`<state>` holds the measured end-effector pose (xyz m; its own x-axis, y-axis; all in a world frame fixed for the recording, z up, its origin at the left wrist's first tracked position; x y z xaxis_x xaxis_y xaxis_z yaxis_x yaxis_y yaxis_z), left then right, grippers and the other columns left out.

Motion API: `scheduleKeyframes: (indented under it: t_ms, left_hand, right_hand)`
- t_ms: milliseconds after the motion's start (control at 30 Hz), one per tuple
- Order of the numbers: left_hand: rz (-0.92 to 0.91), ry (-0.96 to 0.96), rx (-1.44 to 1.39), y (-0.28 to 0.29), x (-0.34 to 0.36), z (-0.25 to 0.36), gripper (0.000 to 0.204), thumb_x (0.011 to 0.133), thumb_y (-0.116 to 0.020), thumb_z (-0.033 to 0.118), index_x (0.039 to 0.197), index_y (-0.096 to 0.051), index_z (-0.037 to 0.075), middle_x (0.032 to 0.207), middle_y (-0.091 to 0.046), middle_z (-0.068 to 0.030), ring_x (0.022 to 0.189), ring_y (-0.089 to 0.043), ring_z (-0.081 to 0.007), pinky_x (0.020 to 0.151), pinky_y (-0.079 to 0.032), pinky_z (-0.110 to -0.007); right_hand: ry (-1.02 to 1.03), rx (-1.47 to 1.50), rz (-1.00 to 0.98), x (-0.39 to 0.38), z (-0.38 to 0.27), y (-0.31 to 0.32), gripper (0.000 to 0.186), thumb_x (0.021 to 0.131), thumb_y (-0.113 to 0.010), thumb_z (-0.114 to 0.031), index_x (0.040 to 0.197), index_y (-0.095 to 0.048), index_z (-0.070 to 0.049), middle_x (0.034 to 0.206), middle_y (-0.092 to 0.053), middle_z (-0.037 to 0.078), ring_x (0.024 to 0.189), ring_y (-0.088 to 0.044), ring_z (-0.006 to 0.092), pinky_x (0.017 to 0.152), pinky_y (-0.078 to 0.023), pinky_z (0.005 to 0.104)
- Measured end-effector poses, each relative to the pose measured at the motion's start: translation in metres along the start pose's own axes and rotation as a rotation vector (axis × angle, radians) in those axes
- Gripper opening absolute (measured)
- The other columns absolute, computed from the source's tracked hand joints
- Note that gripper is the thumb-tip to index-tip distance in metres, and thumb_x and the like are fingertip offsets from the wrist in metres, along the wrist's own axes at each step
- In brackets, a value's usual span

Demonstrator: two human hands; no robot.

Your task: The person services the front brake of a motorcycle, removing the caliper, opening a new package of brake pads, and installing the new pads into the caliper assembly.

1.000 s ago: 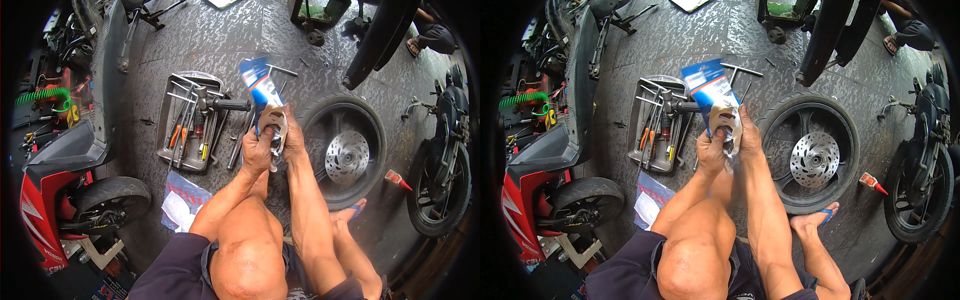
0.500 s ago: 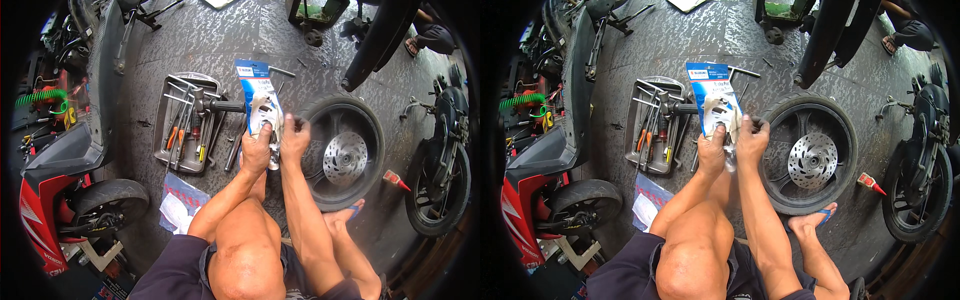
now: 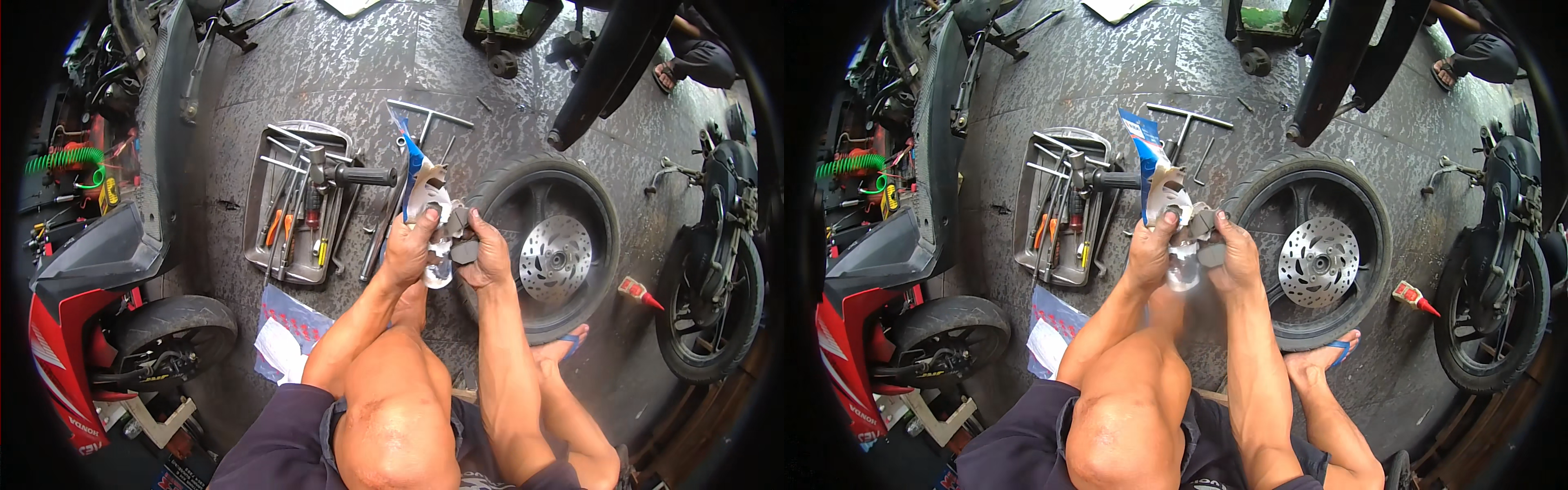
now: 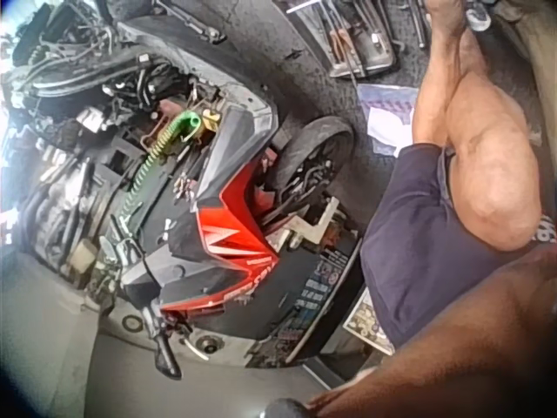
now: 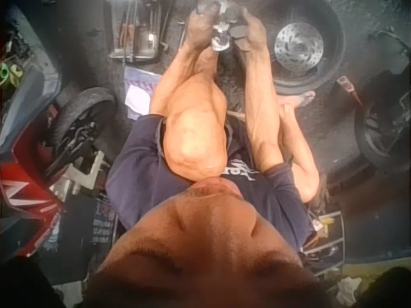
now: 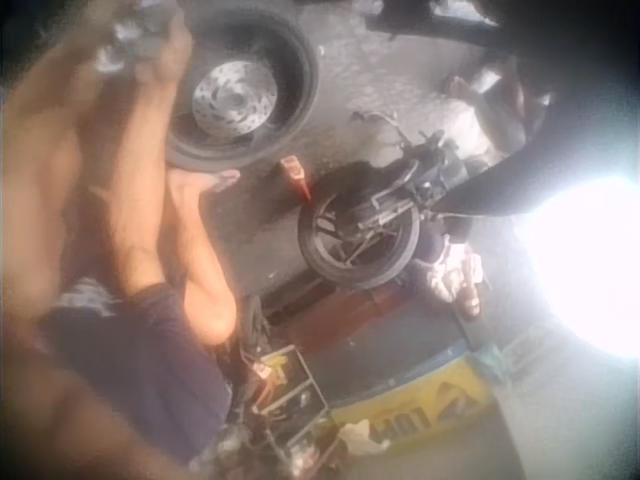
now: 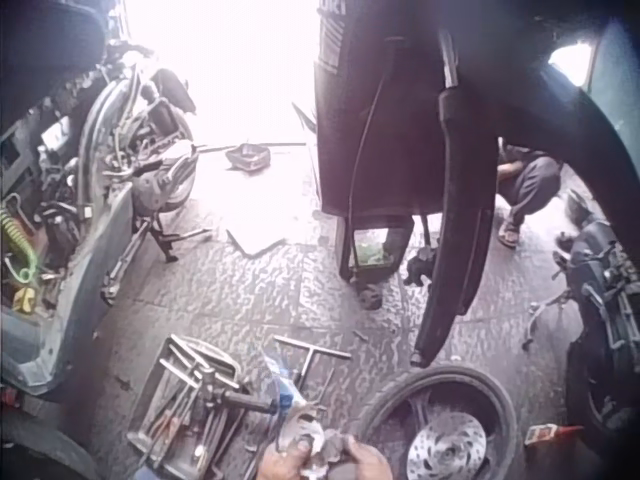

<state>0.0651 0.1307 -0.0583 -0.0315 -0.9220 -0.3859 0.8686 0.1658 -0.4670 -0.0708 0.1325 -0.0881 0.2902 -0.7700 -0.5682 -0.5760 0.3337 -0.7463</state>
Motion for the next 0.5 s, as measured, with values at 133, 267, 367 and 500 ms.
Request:
scheduleKeyframes:
  t_ms: [133, 267, 367, 500]
  left_hand:
    - [0.048, 0.079, -0.231, -0.009, -0.003, 0.014, 0.031, 0.101, -0.060, 0.030, 0.114, -0.063, 0.003, 0.091, -0.067, -0.0025, 0.066, -0.059, -0.0084, 0.054, -0.047, -0.023]
    - [0.037, -0.019, 0.015, 0.022, 0.001, 0.003, 0.035, 0.099, -0.062, 0.031, 0.121, -0.060, 0.003, 0.099, -0.068, -0.0048, 0.080, -0.066, -0.0133, 0.068, -0.055, -0.029]
    - [0.131, -0.129, 0.061, 0.029, 0.005, 0.023, 0.033, 0.099, -0.062, 0.029, 0.119, -0.062, 0.002, 0.101, -0.068, -0.0041, 0.083, -0.065, -0.0121, 0.072, -0.053, -0.028]
    - [0.278, -0.193, 0.203, 0.044, 0.028, 0.041, 0.034, 0.103, -0.056, 0.028, 0.121, -0.061, 0.000, 0.101, -0.068, -0.0045, 0.081, -0.064, -0.0113, 0.070, -0.053, -0.028]
  right_hand:
    - [-0.054, 0.327, -0.115, 0.003, -0.002, 0.037, 0.031, 0.103, -0.053, -0.029, 0.109, -0.064, -0.001, 0.106, -0.069, 0.013, 0.099, -0.066, 0.0273, 0.090, -0.052, 0.0443]
    - [0.083, 0.298, 0.253, 0.000, -0.006, 0.007, 0.034, 0.102, -0.049, -0.036, 0.107, -0.063, -0.006, 0.108, -0.068, 0.014, 0.097, -0.064, 0.0260, 0.079, -0.055, 0.0431]
    - [0.112, 0.217, 0.193, -0.003, -0.017, 0.026, 0.032, 0.102, -0.050, -0.037, 0.108, -0.062, -0.008, 0.108, -0.068, 0.014, 0.092, -0.064, 0.0247, 0.076, -0.055, 0.0424]
    - [0.153, 0.135, 0.243, -0.012, -0.032, 0.036, 0.029, 0.101, -0.052, -0.035, 0.104, -0.061, -0.008, 0.105, -0.069, 0.014, 0.086, -0.065, 0.0242, 0.070, -0.056, 0.0416]
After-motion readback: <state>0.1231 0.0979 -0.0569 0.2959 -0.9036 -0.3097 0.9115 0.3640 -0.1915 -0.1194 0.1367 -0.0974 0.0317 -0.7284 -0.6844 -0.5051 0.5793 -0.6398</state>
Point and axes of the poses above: each hand's wrist, its own x-axis towards the middle knuckle, its own y-axis out of the back of the hand, z = x × y, the point moved 3 cm from there along x, towards the middle knuckle
